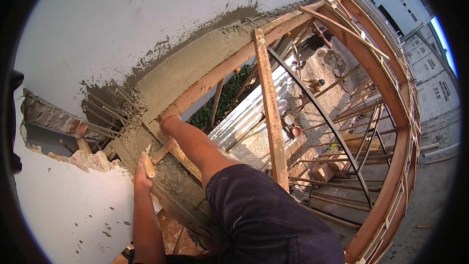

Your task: The person applies wet cement to a ceiling beam using a trowel, smoothing and leveling the surface along the wooden formwork. The person repeatedly scoops material and spreads it evenly across the beam.

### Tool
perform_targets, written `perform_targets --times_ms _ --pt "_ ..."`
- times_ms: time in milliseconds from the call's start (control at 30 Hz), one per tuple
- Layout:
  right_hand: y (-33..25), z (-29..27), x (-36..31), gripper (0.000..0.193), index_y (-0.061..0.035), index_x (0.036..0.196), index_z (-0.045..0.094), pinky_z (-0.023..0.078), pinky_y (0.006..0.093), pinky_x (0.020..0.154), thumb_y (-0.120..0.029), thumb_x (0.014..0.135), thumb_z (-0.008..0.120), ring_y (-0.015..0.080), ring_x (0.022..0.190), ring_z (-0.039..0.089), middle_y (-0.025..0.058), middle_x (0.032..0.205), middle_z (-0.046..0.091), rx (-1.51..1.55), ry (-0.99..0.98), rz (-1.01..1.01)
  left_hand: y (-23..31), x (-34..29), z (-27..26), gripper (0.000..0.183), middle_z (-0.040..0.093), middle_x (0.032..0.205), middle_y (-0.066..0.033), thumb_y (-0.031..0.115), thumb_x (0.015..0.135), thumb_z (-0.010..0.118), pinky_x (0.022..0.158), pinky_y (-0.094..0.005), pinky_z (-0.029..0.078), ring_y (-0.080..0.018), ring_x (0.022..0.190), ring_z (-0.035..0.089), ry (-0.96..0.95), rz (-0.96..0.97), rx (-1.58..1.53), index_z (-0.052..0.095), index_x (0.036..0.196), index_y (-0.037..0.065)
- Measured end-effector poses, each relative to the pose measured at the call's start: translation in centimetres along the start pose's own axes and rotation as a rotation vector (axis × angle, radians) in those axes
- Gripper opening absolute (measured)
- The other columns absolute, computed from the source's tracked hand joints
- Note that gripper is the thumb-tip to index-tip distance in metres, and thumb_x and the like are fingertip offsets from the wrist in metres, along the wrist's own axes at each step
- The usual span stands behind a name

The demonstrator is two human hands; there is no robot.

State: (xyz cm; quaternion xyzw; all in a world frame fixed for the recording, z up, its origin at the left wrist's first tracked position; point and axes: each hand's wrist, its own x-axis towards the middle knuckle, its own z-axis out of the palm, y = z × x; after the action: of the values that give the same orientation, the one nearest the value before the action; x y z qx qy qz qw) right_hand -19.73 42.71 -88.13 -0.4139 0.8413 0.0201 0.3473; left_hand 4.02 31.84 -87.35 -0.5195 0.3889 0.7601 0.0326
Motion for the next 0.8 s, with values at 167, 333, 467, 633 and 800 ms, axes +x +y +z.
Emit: perform_targets --times_ms 167,333,467,633,800 --pt "-0.4 0.4 2.4 0.029 -0.0121 0.111 0.077 0.057 0.044 0.076 -0.018 0.086 0.066 0.0258 0.099 0.072 0.0061 0.113 0.074 -0.059 -0.054 -0.057 0.2 -0.1 0.1 0.042 0.065 0.084 -0.0016 0.055 0.098 0.06 0.057 -0.0297 0.044 -0.0119 0.071 0.055 -0.009 -0.003 -0.002 0.06 0.11 0.016" --pt "-2.1 -1.5 2.4 0.034 -0.0103 0.107 0.076 0.055 0.0454 0.077 -0.038 0.096 0.06 0.0254 0.095 0.07 0.0072 0.105 0.074 0.26 -0.324 -0.044 0.5 -0.7 1.6 0.043 0.065 0.088 0.0022 0.057 0.095 0.063 0.058 -0.0263 0.044 -0.0104 0.072 0.056 0.058 0.003 -0.061 0.063 0.11 0.017" --pt "-4.3 -3.0 -0.7 0.058 -0.0096 0.101 0.075 0.054 0.0446 0.078 -0.061 0.099 0.049 0.025 0.092 0.069 0.0063 0.093 0.074 0.672 -0.409 0.089 0.4 -1.6 3.1 0.043 0.065 0.091 0.0018 0.057 0.097 0.062 0.061 -0.0271 0.047 -0.0104 0.076 0.057 0.042 0.072 -0.091 0.062 0.113 0.017" --pt "-6.0 -3.9 -2.4 0.066 -0.0081 0.096 0.072 0.056 0.0416 0.078 -0.068 0.098 0.045 0.0221 0.086 0.068 0.007 0.095 0.072 0.732 -0.567 -0.051 0.6 -2.9 5.2 0.049 0.065 0.099 -0.0007 0.056 0.099 0.059 0.069 -0.0314 0.05 -0.0133 0.083 0.058 0.045 0.123 -0.012 0.058 0.127 0.015" --pt "-5.7 -3.3 -1.5 0.049 -0.0114 0.091 0.073 0.054 0.0419 0.074 -0.058 0.096 0.058 0.0231 0.077 0.067 0.005 0.088 0.072 0.724 -0.545 -0.092 0.3 -3.4 6.0 0.055 0.064 0.112 -0.0053 0.055 0.101 0.055 0.076 -0.0333 0.05 -0.0173 0.093 0.06 -0.071 0.202 0.007 0.054 0.136 0.012"
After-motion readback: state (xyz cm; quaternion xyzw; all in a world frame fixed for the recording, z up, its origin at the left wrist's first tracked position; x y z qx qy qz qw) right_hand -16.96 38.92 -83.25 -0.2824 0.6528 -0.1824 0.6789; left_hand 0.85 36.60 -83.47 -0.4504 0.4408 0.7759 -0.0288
